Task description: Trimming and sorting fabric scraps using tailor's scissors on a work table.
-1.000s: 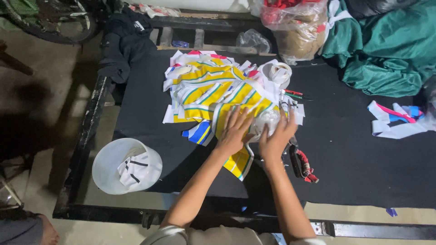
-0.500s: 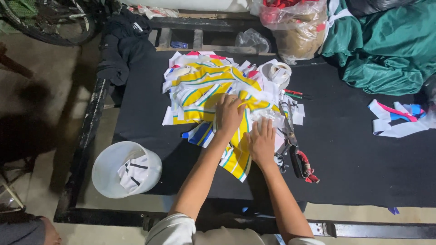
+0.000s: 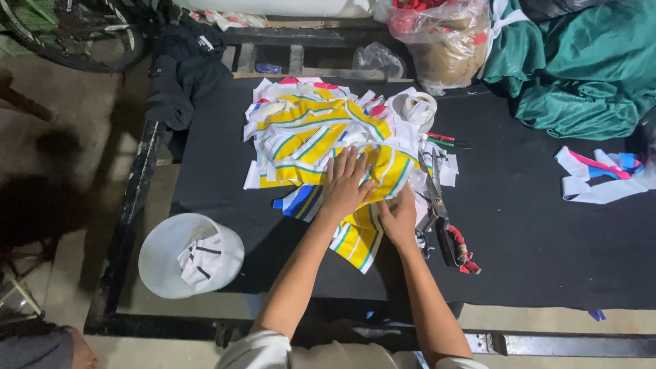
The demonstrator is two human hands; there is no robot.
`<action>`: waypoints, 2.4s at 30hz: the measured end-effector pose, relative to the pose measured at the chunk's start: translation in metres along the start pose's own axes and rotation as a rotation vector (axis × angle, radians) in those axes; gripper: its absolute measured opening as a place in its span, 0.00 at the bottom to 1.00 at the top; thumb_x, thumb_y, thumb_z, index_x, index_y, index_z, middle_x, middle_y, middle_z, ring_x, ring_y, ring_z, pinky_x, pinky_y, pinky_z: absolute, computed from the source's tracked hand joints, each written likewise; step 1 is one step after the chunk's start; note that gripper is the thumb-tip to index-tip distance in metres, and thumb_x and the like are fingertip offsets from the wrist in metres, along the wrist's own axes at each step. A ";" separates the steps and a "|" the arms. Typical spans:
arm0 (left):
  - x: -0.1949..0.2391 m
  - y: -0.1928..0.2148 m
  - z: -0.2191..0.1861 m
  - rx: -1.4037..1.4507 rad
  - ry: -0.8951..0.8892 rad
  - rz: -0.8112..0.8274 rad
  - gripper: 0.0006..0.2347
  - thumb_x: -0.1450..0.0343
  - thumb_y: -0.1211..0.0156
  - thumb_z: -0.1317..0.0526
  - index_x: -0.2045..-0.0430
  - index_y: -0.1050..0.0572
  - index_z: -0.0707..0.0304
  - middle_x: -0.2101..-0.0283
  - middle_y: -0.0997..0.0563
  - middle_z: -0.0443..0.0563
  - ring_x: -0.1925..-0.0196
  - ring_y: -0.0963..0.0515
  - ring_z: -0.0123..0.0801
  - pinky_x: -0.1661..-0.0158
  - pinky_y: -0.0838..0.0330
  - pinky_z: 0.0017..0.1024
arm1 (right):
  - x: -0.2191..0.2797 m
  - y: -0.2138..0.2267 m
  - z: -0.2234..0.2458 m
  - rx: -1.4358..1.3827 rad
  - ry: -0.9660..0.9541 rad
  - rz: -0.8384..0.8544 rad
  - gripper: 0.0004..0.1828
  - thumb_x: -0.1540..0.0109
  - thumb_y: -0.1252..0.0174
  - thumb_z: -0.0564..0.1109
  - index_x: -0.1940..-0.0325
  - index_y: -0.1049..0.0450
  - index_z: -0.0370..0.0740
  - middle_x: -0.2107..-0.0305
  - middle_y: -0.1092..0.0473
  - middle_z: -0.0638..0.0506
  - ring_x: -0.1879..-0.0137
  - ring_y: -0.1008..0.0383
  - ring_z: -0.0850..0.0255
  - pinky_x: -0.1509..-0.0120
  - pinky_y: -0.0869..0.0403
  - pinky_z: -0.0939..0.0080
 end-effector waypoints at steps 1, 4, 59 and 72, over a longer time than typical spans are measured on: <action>0.001 -0.005 -0.001 0.001 0.005 0.002 0.28 0.20 0.63 0.43 0.25 0.49 0.51 0.21 0.55 0.56 0.19 0.63 0.46 0.27 0.77 0.50 | -0.001 0.001 0.005 0.001 -0.001 0.005 0.36 0.33 0.44 0.54 0.24 0.43 0.38 0.30 0.43 0.36 0.21 0.52 0.39 0.19 0.54 0.38; -0.001 -0.014 -0.001 -0.152 0.007 -0.056 0.28 0.20 0.65 0.43 0.23 0.54 0.50 0.20 0.59 0.54 0.19 0.68 0.44 0.28 0.84 0.49 | -0.003 -0.004 0.011 0.127 0.053 0.133 0.36 0.36 0.41 0.53 0.25 0.39 0.41 0.25 0.50 0.38 0.18 0.63 0.41 0.17 0.63 0.41; 0.002 -0.049 0.053 0.084 -0.394 -0.465 0.05 0.24 0.44 0.56 0.58 0.23 0.44 0.76 0.21 0.44 0.72 0.18 0.36 0.67 0.23 0.33 | -0.027 0.023 -0.049 0.293 0.080 0.169 0.15 0.36 0.43 0.42 0.45 0.23 0.48 0.62 0.21 0.46 0.55 0.19 0.43 0.52 0.24 0.46; 0.025 0.011 0.024 0.100 0.009 -0.545 0.08 0.31 0.35 0.62 0.60 0.24 0.54 0.63 0.26 0.47 0.59 0.23 0.43 0.60 0.25 0.39 | -0.016 0.029 -0.032 0.397 0.028 0.033 0.16 0.38 0.38 0.45 0.45 0.20 0.48 0.60 0.21 0.46 0.62 0.19 0.53 0.55 0.22 0.57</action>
Point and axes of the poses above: each hand's wrist, its own x-axis away from the middle knuckle, its own y-axis out of the back of the hand, z = x × y, the point moved 3 cm from there along -x, towards the middle knuckle
